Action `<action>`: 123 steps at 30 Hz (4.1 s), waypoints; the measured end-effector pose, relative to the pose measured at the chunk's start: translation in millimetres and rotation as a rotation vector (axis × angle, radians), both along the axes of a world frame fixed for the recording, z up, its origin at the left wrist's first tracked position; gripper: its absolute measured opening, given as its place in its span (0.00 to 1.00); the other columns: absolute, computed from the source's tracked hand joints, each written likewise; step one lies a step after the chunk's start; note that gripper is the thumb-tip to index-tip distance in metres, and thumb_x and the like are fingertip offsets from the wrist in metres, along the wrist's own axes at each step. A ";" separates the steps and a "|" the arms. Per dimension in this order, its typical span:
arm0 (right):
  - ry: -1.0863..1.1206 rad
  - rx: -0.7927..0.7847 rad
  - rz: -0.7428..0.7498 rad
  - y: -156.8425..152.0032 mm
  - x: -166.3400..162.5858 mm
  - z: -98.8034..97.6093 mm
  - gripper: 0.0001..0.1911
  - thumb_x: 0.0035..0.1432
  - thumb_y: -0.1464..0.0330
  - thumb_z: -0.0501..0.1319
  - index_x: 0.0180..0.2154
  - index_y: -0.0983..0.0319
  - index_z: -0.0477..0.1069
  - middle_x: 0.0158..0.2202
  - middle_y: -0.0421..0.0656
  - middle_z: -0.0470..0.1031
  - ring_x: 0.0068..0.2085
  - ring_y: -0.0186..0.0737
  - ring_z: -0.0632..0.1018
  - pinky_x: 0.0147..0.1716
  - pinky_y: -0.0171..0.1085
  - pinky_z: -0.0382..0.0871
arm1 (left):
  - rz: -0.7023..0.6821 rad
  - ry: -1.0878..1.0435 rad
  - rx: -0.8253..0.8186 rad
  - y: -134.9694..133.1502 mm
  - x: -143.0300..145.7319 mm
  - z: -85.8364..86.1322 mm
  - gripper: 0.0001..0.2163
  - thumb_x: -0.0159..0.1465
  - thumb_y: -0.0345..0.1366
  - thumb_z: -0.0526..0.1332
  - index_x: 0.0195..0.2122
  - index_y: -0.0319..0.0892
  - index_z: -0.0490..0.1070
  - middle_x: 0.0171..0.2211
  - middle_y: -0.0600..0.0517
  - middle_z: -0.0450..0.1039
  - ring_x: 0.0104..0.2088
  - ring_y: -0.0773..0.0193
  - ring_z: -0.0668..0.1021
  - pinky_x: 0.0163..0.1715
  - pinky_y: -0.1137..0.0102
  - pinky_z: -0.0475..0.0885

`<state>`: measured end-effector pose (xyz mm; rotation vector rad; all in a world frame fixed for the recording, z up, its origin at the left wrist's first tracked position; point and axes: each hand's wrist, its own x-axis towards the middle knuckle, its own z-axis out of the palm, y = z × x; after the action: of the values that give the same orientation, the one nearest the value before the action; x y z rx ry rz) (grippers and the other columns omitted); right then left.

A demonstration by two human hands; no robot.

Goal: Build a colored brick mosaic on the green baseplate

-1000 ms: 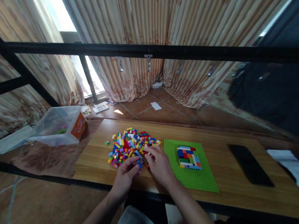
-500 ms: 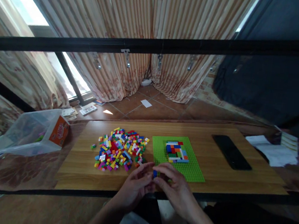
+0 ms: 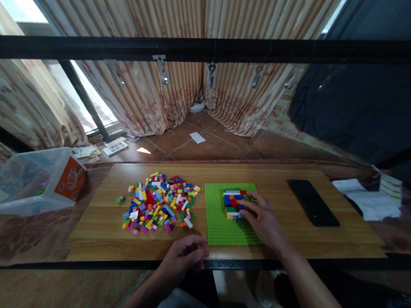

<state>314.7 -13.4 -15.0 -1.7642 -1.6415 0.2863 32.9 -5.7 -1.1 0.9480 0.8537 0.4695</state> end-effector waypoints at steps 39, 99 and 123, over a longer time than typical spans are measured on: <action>0.311 0.023 -0.206 8.8 -0.6 -10.7 0.20 0.58 0.55 0.58 0.45 0.59 0.75 0.50 0.49 0.73 0.52 0.47 0.73 0.54 0.50 0.64 | -0.014 0.004 0.052 -2.2 2.7 4.9 0.16 0.55 0.40 0.64 0.42 0.37 0.70 0.29 0.53 0.73 0.22 0.70 0.73 0.25 0.73 0.64; -0.076 0.057 -0.047 -12.3 -145.8 -6.3 0.14 0.66 0.61 0.49 0.37 0.58 0.71 0.36 0.46 0.76 0.40 0.46 0.73 0.41 0.43 0.63 | 0.227 0.313 0.378 -2.9 -49.9 -1.3 0.10 0.58 0.36 0.60 0.38 0.38 0.73 0.27 0.53 0.71 0.25 0.67 0.73 0.26 0.73 0.69; 0.005 0.043 -0.104 -47.9 -76.6 -6.8 0.20 0.64 0.54 0.51 0.38 0.60 0.74 0.40 0.46 0.77 0.43 0.45 0.75 0.44 0.43 0.67 | -0.014 0.466 0.638 -6.7 -3.4 8.5 0.14 0.63 0.34 0.55 0.48 0.37 0.71 0.37 0.46 0.77 0.33 0.63 0.77 0.34 0.71 0.70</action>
<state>238.1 -61.3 -21.8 -1.8079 -1.5351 0.2054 29.6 -12.3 7.4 1.6938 1.1405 0.5290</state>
